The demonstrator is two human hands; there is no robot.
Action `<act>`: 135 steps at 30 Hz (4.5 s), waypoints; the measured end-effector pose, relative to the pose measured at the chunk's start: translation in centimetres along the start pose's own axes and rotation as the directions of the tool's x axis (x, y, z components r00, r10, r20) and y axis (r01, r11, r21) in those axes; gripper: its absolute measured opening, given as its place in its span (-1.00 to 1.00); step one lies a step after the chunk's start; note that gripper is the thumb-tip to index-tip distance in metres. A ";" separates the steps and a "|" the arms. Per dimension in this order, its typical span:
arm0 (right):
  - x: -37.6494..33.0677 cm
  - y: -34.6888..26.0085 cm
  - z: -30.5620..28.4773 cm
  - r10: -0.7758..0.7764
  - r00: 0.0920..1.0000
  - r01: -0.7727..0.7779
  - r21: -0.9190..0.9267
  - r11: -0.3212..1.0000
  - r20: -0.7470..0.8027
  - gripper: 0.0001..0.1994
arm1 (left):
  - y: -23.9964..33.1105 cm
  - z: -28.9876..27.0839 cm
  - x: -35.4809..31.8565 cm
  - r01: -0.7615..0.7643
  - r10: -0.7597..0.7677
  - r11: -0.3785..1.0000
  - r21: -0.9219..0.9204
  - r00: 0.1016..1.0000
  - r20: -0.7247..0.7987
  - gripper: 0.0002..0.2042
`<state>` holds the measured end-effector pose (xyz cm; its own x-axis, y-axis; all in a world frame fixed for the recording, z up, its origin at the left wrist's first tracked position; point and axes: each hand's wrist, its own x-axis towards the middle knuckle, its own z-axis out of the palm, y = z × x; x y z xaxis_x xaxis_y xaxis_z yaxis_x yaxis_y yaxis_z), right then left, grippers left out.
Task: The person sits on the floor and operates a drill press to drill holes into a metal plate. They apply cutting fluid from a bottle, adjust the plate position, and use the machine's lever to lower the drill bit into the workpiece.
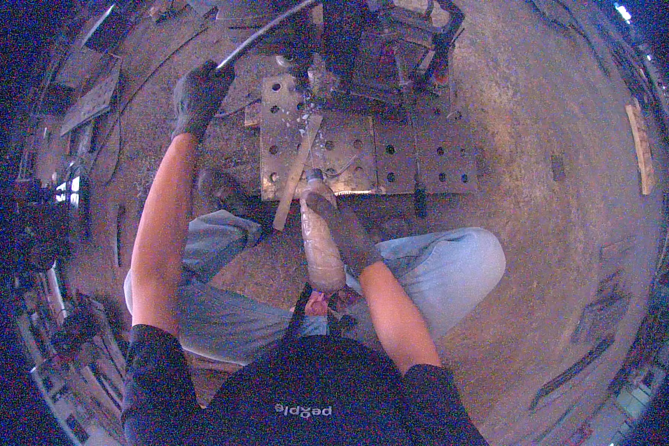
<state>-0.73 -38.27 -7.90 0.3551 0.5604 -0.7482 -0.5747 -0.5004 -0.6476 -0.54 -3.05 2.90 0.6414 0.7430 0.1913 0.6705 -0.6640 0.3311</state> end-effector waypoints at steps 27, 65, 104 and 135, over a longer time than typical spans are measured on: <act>-1.2 -1.0 1.8 -0.311 0.938 0.311 0.025 0.950 0.150 -0.45 | -0.3 0.7 0.3 -0.039 0.040 0.997 0.061 0.999 -0.017 -0.57; -1.8 -1.5 1.7 -0.285 0.956 0.288 -0.036 0.957 0.073 -0.29 | 0.2 2.7 -1.2 -0.055 0.056 0.996 -0.074 0.998 0.009 -0.62; 1.3 1.4 0.0 -0.064 0.998 0.063 0.044 0.997 0.014 -0.15 | 0.1 3.7 -1.1 -0.070 0.070 0.988 -0.141 0.998 -0.003 -0.63; 0.7 0.6 0.4 -0.014 1.000 0.018 0.252 0.968 -0.017 -0.50 | 0.3 3.9 -1.2 -0.068 0.071 0.979 -0.191 0.997 0.008 -0.61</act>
<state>-1.13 -37.91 -8.74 0.3758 0.5558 -0.7415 -0.7354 -0.3080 -0.6036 0.36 -4.45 -0.87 0.6904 0.6932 0.2072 0.5415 -0.6850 0.4874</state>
